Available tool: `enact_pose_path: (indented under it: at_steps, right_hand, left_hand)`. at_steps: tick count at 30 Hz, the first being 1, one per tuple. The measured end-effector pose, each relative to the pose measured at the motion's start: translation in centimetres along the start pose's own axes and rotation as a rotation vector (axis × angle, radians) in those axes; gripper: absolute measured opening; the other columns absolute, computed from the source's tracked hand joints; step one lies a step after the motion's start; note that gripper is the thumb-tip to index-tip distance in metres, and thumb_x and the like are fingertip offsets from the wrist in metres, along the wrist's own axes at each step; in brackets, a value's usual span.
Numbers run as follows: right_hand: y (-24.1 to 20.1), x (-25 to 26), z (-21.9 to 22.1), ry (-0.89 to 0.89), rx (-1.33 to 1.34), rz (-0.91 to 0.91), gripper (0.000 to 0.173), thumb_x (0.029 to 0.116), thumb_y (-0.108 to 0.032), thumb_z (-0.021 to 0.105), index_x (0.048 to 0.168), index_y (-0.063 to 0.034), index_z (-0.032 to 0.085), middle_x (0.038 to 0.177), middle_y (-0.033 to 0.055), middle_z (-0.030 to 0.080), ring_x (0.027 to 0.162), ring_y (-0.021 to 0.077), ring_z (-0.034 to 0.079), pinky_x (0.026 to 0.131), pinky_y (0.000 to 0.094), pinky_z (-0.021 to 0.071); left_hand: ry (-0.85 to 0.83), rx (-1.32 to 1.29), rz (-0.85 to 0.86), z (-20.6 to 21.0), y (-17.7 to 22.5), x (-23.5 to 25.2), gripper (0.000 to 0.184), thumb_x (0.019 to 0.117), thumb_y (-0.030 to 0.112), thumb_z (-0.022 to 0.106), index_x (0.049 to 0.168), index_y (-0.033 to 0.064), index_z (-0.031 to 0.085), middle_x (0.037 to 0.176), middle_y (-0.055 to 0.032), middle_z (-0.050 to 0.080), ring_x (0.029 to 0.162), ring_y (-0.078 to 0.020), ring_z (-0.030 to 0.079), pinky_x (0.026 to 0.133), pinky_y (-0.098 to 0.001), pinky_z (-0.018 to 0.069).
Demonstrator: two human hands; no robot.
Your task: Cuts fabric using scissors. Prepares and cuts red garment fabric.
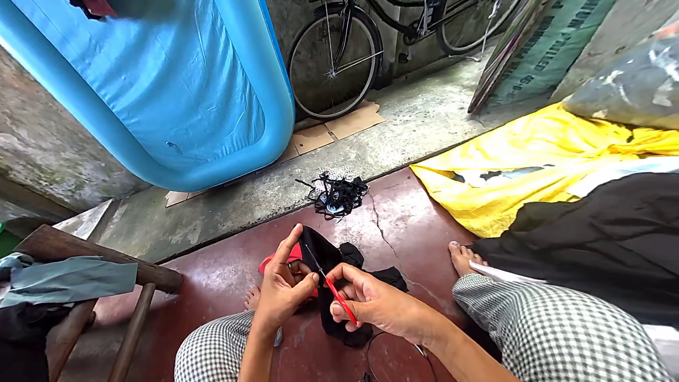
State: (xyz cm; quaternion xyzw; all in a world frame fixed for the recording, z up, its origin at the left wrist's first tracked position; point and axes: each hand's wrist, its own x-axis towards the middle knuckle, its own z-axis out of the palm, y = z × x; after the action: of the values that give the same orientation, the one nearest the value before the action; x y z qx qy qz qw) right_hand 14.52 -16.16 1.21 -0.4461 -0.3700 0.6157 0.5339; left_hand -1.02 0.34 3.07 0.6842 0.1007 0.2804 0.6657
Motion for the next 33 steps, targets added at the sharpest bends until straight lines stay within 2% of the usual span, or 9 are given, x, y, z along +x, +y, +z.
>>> enact_pose_path:
  at_steps: [6,12,16,17,20,24,26,29,33]
  right_hand:
    - [-0.2,0.1,0.2,0.053,-0.001,-0.006,0.040,0.0925,-0.023,0.074,0.126,-0.0134,0.054,0.084,0.0063,0.067,0.072,0.0169,0.069,0.065,0.0331,0.0595]
    - [-0.1,0.3,-0.3,0.051,0.014,0.001,0.050,0.0896,-0.030,0.078,0.129,-0.0150,0.052,0.094,0.0065,0.069,0.082,0.0180,0.070,0.071,0.0338,0.0596]
    - [-0.2,0.5,0.0,0.126,0.055,-0.002,0.039,0.0922,-0.022,0.074,0.125,-0.0131,0.055,0.085,0.0068,0.067,0.074,0.0182,0.070,0.066,0.0348,0.0609]
    - [-0.3,0.5,0.0,0.127,0.051,0.001,0.038,0.0928,-0.022,0.073,0.125,-0.0131,0.055,0.085,0.0069,0.067,0.073,0.0180,0.070,0.066,0.0341,0.0605]
    - [-0.4,0.4,-0.3,0.111,0.034,0.013,0.041,0.0931,-0.027,0.073,0.127,-0.0148,0.053,0.090,0.0063,0.069,0.078,0.0174,0.070,0.068,0.0329,0.0595]
    - [-0.1,0.5,-0.5,0.150,0.013,0.019,0.042,0.0923,-0.028,0.074,0.127,-0.0145,0.054,0.091,0.0060,0.069,0.079,0.0178,0.070,0.068,0.0333,0.0593]
    - [-0.1,0.5,-0.4,0.181,0.021,0.020,0.038,0.0924,-0.023,0.074,0.124,-0.0129,0.055,0.085,0.0072,0.068,0.073,0.0177,0.069,0.064,0.0326,0.0589]
    - [-0.1,0.5,-0.5,0.177,-0.025,0.036,0.038,0.0925,-0.023,0.074,0.124,-0.0134,0.056,0.083,0.0068,0.068,0.070,0.0169,0.068,0.061,0.0309,0.0580]
    - [0.5,0.1,-0.9,0.177,-0.373,0.071,0.039,0.0912,-0.030,0.075,0.123,-0.0180,0.058,0.080,0.0025,0.068,0.066,0.0130,0.065,0.059,0.0290,0.0537]
  left_hand:
    - [0.018,0.004,-0.012,0.0,-0.2,-0.1,0.096,0.0795,-0.011,0.075,0.159,0.0293,0.039,0.146,-0.0135,0.052,0.071,-0.0201,0.067,0.064,-0.0334,0.0605]
    - [0.026,0.027,-0.027,0.9,-0.7,-0.2,0.095,0.0783,-0.010,0.075,0.158,0.0282,0.041,0.152,-0.0096,0.045,0.069,-0.0197,0.066,0.064,-0.0354,0.0623]
    - [0.062,0.014,-0.034,1.1,-1.0,-0.2,0.096,0.0779,-0.010,0.076,0.158,0.0303,0.041,0.151,-0.0098,0.045,0.070,-0.0192,0.066,0.065,-0.0350,0.0621]
    - [0.064,0.006,-0.045,1.2,-1.1,-0.3,0.097,0.0786,-0.009,0.076,0.159,0.0307,0.039,0.146,-0.0109,0.049,0.070,-0.0195,0.066,0.065,-0.0350,0.0622]
    - [0.038,-0.003,-0.076,1.7,-1.4,-0.5,0.099,0.0809,-0.007,0.076,0.162,0.0283,0.032,0.110,-0.0173,0.069,0.067,-0.0202,0.067,0.064,-0.0328,0.0602]
    - [0.043,-0.002,-0.081,2.2,-1.9,-0.6,0.101,0.0788,-0.009,0.076,0.162,0.0272,0.031,0.139,-0.0135,0.058,0.068,-0.0189,0.066,0.062,-0.0320,0.0598]
    - [0.024,-0.007,-0.097,2.0,-1.9,-0.5,0.105,0.0781,-0.010,0.076,0.162,0.0308,0.029,0.160,-0.0059,0.038,0.068,-0.0175,0.066,0.064,-0.0326,0.0609]
    - [-0.019,-0.029,-0.170,1.6,-1.9,-0.2,0.114,0.0759,-0.009,0.078,0.164,0.0348,0.020,0.161,-0.0056,0.036,0.073,-0.0205,0.068,0.068,-0.0365,0.0623]
    - [-0.152,0.008,-0.277,-0.1,-1.5,0.1,0.104,0.0826,0.003,0.079,0.163,0.0368,0.022,0.152,-0.0091,0.049,0.112,-0.0299,0.068,0.092,-0.0470,0.0605]
